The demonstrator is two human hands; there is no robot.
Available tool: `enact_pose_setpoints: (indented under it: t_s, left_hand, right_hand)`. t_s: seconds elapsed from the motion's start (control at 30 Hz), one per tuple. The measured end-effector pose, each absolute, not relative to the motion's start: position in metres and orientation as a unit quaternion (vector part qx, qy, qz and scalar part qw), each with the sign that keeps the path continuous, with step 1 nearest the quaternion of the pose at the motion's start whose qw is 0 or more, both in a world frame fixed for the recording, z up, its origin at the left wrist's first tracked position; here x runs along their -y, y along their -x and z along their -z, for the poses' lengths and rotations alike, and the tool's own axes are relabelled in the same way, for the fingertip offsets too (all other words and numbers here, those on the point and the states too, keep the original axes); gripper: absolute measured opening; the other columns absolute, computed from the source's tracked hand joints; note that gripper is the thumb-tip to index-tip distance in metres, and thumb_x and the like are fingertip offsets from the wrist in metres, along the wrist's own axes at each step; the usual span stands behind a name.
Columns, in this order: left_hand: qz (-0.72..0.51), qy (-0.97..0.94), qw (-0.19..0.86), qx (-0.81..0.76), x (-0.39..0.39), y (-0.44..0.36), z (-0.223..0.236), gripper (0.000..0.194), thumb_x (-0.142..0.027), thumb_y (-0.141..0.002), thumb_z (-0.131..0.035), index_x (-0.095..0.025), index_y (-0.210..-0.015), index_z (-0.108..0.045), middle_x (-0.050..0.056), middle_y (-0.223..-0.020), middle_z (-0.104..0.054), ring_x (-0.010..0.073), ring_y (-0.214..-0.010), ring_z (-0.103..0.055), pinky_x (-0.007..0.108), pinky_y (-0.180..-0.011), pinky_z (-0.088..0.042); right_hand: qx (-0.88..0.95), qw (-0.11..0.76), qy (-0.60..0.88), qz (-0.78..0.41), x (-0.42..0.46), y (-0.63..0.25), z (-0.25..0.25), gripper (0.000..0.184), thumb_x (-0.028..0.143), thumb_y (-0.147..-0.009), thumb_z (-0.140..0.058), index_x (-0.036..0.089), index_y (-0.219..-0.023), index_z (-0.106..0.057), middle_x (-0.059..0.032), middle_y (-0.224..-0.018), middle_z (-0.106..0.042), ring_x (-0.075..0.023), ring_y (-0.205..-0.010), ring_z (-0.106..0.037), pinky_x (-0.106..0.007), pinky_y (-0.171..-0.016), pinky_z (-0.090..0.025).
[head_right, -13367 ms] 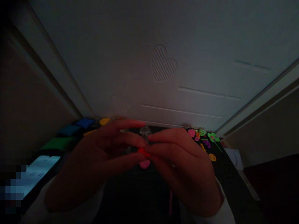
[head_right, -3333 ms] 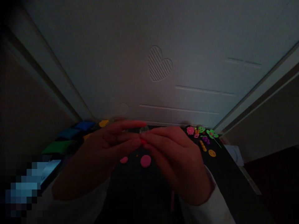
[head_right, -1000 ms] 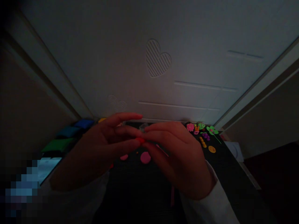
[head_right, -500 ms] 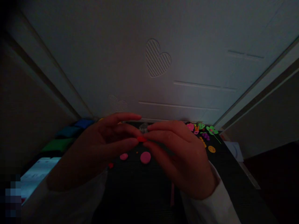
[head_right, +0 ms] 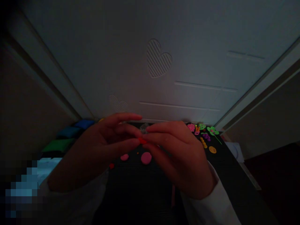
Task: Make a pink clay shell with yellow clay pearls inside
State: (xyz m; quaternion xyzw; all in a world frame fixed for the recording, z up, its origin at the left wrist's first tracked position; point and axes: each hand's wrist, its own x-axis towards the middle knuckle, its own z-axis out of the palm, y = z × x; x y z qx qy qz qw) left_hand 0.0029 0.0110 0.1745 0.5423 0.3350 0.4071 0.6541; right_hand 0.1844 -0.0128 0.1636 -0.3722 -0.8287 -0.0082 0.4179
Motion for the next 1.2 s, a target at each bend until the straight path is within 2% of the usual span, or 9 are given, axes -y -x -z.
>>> enact_pose_setpoints:
  t_s: [0.1, 0.27, 0.43, 0.6, 0.77, 1.0, 1.1, 1.2]
  left_hand:
    - [-0.407, -0.539, 0.656, -0.337, -0.0111, -0.0027, -0.1753, 0.04, -0.011, -0.066, -0.069, -0.024, -0.102, -0.057, -0.002, -0.075, -0.065, 0.0078, -0.056, -0.056, 0.013, -0.043, -0.043]
    - [-0.415, -0.552, 0.646, -0.325, -0.0115, -0.0022, -0.1715, 0.043, -0.011, -0.067, -0.068, -0.026, -0.105, -0.055, -0.002, -0.078, -0.066, 0.0096, -0.062, -0.058, 0.014, -0.045, -0.045]
    - [-0.412, -0.559, 0.643, -0.324, -0.0125, -0.0014, -0.17, 0.046, -0.012, -0.068, -0.067, -0.028, -0.109, -0.052, -0.003, -0.078, -0.065, 0.0082, -0.062, -0.057, 0.012, -0.045, -0.046]
    - [-0.413, -0.569, 0.639, -0.312, -0.0124, -0.0022, -0.168, 0.045, -0.012, -0.069, -0.067, -0.029, -0.109, -0.053, -0.004, -0.078, -0.064, 0.0074, -0.063, -0.057, 0.011, -0.046, -0.046]
    - [-0.409, -0.558, 0.645, -0.324, -0.0106, -0.003, -0.1705, 0.046, -0.012, -0.067, -0.068, -0.027, -0.108, -0.053, -0.004, -0.076, -0.064, 0.0067, -0.059, -0.057, 0.011, -0.045, -0.045]
    - [-0.405, -0.555, 0.656, -0.312, -0.012, -0.0021, -0.1688, 0.045, -0.014, -0.068, -0.069, -0.029, -0.108, -0.054, -0.005, -0.076, -0.064, 0.005, -0.057, -0.056, 0.01, -0.045, -0.044]
    - [-0.414, -0.551, 0.66, -0.299, -0.0114, -0.001, -0.1681, 0.042, -0.019, -0.072, -0.066, -0.031, -0.11, -0.053, -0.004, -0.083, -0.066, 0.0056, -0.061, -0.057, 0.01, -0.046, -0.045]
    - [-0.412, -0.541, 0.672, -0.292, -0.0101, -0.0012, -0.1695, 0.042, -0.019, -0.071, -0.067, -0.032, -0.108, -0.054, -0.005, -0.081, -0.066, 0.0047, -0.06, -0.057, 0.01, -0.048, -0.044]
  right_hand:
    - [0.833, 0.414, 0.368, -0.003, 0.013, -0.1845, -0.164, 0.017, 0.014, -0.077, -0.061, 0.019, -0.094, -0.063, -0.0025, -0.098, -0.065, -0.0122, -0.092, -0.059, -0.026, -0.079, -0.048]
    - [0.829, 0.416, 0.373, 0.012, 0.0116, -0.1823, -0.1635, 0.024, 0.015, -0.074, -0.064, 0.017, -0.098, -0.062, -0.0031, -0.097, -0.065, -0.0125, -0.092, -0.059, -0.026, -0.08, -0.048]
    - [0.833, 0.414, 0.368, 0.009, 0.0107, -0.1816, -0.163, 0.016, 0.016, -0.077, -0.061, 0.017, -0.093, -0.064, -0.0033, -0.098, -0.065, -0.0114, -0.091, -0.059, -0.025, -0.08, -0.048]
    - [0.832, 0.419, 0.364, 0.021, 0.0104, -0.1801, -0.1617, 0.02, 0.016, -0.075, -0.064, 0.017, -0.094, -0.063, -0.0031, -0.096, -0.065, -0.0119, -0.091, -0.059, -0.025, -0.08, -0.048]
    - [0.83, 0.423, 0.363, 0.014, 0.0094, -0.1786, -0.1611, 0.015, 0.017, -0.076, -0.063, 0.016, -0.09, -0.064, -0.0027, -0.094, -0.066, -0.0112, -0.089, -0.059, -0.025, -0.079, -0.048]
    - [0.838, 0.416, 0.354, -0.005, 0.011, -0.1807, -0.1614, 0.019, 0.015, -0.075, -0.063, 0.017, -0.094, -0.063, -0.0022, -0.098, -0.065, -0.0117, -0.092, -0.058, -0.025, -0.081, -0.047]
    - [0.83, 0.432, 0.352, -0.022, 0.0121, -0.1823, -0.1617, 0.021, 0.013, -0.075, -0.063, 0.018, -0.096, -0.063, -0.0012, -0.099, -0.064, -0.011, -0.093, -0.058, -0.024, -0.083, -0.047]
    - [0.825, 0.446, 0.345, -0.027, 0.0122, -0.1826, -0.1622, 0.022, 0.014, -0.075, -0.064, 0.018, -0.096, -0.063, -0.0012, -0.099, -0.064, -0.0103, -0.094, -0.058, -0.022, -0.085, -0.045]
